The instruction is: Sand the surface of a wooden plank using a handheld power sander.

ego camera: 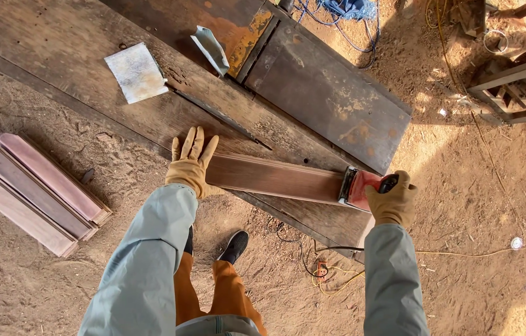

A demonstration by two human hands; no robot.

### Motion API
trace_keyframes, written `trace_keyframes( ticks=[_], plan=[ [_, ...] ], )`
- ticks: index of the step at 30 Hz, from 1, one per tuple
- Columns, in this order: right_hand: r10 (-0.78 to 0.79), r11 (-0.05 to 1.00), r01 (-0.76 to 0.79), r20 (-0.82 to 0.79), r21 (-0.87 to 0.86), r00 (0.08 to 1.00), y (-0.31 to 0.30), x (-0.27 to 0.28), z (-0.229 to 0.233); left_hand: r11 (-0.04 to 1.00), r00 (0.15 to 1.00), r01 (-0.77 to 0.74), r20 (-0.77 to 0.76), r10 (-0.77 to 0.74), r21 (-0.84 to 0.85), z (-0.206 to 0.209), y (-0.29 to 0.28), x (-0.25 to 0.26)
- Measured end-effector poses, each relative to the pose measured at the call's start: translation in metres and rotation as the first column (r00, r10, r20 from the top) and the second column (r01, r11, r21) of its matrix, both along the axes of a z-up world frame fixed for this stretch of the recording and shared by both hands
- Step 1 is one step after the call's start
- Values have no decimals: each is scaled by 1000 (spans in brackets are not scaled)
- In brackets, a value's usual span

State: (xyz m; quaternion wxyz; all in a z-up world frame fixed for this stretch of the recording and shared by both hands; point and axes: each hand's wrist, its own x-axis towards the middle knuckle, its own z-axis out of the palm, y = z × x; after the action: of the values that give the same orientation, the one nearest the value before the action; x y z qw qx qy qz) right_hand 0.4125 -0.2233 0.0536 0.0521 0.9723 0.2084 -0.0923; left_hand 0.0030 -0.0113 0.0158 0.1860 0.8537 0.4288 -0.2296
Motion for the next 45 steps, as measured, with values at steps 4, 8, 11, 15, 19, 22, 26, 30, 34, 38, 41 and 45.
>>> trace_keyframes(
  ticks=[4, 8, 11, 15, 19, 22, 26, 30, 34, 38, 41, 45],
  plan=[
    [17, 1000, -16, 16, -26, 1000, 6, -11, 11, 1000, 1000, -3, -22, 2, -18, 5, 0, 2],
    [20, 999, -21, -39, -32, 999, 18, -25, 7, 1000, 1000, -4, -28, 4, -24, 9, 3, 4],
    [61, 996, -64, -46, -63, 997, 34, -46, 11, 998, 999, -8, -44, 5, -63, 10, 2, 2],
    [96, 994, -98, -49, -47, 994, 53, -73, 11, 999, 999, -25, 38, 26, -30, 1, 2, -1],
    [149, 989, -150, -47, -10, 988, 66, -103, 5, 999, 1000, -6, 15, 7, -40, -3, 3, 1],
    [177, 984, -176, -87, 20, 980, 81, -132, 6, 999, 999, -12, 44, 14, -39, -2, 3, -1],
    [241, 970, -240, -95, 22, 966, 104, -173, 11, 999, 1000, 14, 12, -13, -40, 3, 6, 0],
    [232, 965, -249, -181, -78, 956, 130, -216, 25, 998, 1000, 15, -5, -16, -67, 2, 7, -1],
    [294, 947, -312, -179, -81, 939, 142, -249, 31, 995, 999, 19, -28, -22, -93, -36, 7, 0],
    [364, 930, -367, -98, -9, 926, 135, -258, 21, 941, 991, 135, -35, -130, 310, -57, 3, 0],
    [383, 923, -381, -40, 46, 923, 132, -247, 25, 996, 1000, 19, 7, -18, -92, 0, 7, -1],
    [196, 975, -210, -176, -67, 965, 121, -211, 34, 999, 1000, 17, -17, -17, -37, -6, 7, -1]
  ],
)
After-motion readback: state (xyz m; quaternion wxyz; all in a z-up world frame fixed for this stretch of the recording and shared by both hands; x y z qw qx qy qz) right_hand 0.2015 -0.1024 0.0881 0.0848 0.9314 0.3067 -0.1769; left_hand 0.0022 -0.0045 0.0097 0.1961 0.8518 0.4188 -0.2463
